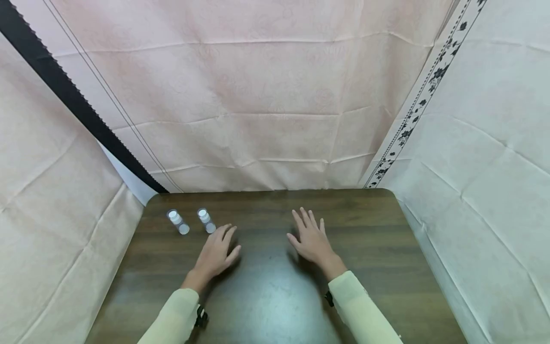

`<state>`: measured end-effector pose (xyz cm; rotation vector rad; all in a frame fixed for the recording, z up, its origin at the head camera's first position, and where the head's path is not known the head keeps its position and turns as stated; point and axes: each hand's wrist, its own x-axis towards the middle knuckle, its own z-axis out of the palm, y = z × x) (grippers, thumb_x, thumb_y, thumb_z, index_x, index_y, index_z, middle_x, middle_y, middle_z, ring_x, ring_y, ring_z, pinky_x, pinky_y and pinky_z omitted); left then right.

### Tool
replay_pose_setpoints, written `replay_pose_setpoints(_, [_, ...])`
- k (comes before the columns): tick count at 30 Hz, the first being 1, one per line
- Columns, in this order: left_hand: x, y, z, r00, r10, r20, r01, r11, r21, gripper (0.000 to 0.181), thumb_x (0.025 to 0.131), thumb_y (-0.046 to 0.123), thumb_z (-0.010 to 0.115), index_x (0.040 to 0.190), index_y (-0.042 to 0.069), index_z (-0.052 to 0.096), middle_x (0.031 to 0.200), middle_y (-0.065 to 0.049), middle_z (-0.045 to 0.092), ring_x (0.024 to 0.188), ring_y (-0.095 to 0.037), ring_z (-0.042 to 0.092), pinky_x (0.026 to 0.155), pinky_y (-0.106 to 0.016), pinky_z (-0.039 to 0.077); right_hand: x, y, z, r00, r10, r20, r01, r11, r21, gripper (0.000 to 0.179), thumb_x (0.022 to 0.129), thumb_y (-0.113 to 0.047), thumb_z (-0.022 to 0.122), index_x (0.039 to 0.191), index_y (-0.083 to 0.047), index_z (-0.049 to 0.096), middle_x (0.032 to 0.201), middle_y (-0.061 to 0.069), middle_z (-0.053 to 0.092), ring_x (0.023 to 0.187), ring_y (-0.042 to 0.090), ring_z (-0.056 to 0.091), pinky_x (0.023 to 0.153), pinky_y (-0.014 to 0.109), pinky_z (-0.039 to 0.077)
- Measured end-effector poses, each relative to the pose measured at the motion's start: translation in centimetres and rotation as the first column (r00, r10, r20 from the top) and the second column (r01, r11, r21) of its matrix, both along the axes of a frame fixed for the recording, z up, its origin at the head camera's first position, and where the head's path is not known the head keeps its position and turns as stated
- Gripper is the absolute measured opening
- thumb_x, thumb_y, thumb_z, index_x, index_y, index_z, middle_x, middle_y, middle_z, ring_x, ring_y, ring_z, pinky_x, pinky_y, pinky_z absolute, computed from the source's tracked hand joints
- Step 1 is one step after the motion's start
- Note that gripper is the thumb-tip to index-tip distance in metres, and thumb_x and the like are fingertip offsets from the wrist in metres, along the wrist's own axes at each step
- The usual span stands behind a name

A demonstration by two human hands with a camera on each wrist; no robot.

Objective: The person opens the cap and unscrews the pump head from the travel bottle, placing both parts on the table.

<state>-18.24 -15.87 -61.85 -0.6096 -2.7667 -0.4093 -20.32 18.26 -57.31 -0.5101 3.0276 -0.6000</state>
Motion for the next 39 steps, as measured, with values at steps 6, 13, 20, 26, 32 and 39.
replay_pose_setpoints(6, [0.6,-1.5,-0.4,0.997,0.047,-0.066,-0.044,0.998,0.048,0.052,0.099,0.039,0.063,0.136,0.003,0.061,0.132,-0.02,0.062,0.122,-0.035,0.059,0.098,-0.054,0.052,0.3,-0.7,0.2,0.999,0.039,-0.022,-0.038,0.999,0.034,0.074,0.105,-0.047,0.054,0.165,-0.017,0.024,0.172,0.014,0.018,0.158,0.041,0.019,0.118,0.076,0.015])
replay_pose_setpoints(13, [0.9,-3.6,-1.0,0.986,0.161,-0.043,-0.155,0.982,0.109,0.047,0.097,0.037,0.067,0.128,0.001,0.063,0.125,-0.02,0.062,0.111,-0.036,0.06,0.09,-0.052,0.051,0.4,-1.9,0.4,0.995,0.099,-0.02,-0.098,0.994,0.056,0.074,0.105,-0.05,0.052,0.165,-0.017,0.025,0.172,0.014,0.019,0.157,0.042,0.021,0.119,0.074,0.016])
replay_pose_setpoints(20, [0.8,-4.9,-1.5,0.963,0.268,0.03,-0.267,0.938,0.222,0.045,0.097,0.037,0.066,0.12,-0.002,0.061,0.118,-0.021,0.06,0.106,-0.038,0.059,0.087,-0.054,0.05,0.4,-3.4,0.4,0.991,0.134,0.001,-0.134,0.99,0.048,0.074,0.106,-0.05,0.05,0.166,-0.02,0.019,0.173,0.012,0.016,0.158,0.04,0.02,0.12,0.073,0.016])
replay_pose_setpoints(26, [0.2,-5.0,-1.2,0.925,0.316,0.209,-0.368,0.882,0.295,0.057,0.099,0.039,0.064,0.134,-0.004,0.05,0.129,-0.025,0.055,0.12,-0.042,0.054,0.1,-0.057,0.047,0.6,-4.2,0.2,0.985,0.159,0.064,-0.158,0.987,-0.019,0.074,0.108,-0.05,0.046,0.167,-0.02,0.015,0.173,0.012,0.015,0.158,0.039,0.018,0.121,0.071,0.016])
replay_pose_setpoints(32, [-1.1,-4.7,-0.6,0.869,0.34,0.36,-0.464,0.814,0.35,0.069,0.099,0.037,0.065,0.144,-0.009,0.04,0.141,-0.031,0.048,0.134,-0.046,0.048,0.111,-0.059,0.041,0.8,-4.8,0.3,0.979,0.185,0.082,-0.182,0.982,-0.049,0.073,0.108,-0.052,0.043,0.167,-0.02,0.013,0.174,0.01,0.013,0.159,0.036,0.017,0.122,0.07,0.017])
replay_pose_setpoints(39, [-2.4,-4.6,0.3,0.831,0.381,0.406,-0.545,0.707,0.451,0.072,0.098,0.036,0.066,0.145,-0.009,0.037,0.141,-0.034,0.048,0.133,-0.048,0.048,0.11,-0.06,0.041,0.8,-5.7,0.3,0.972,0.208,0.107,-0.202,0.977,-0.061,0.073,0.108,-0.053,0.041,0.167,-0.021,0.011,0.174,0.008,0.011,0.159,0.036,0.016,0.122,0.07,0.014])
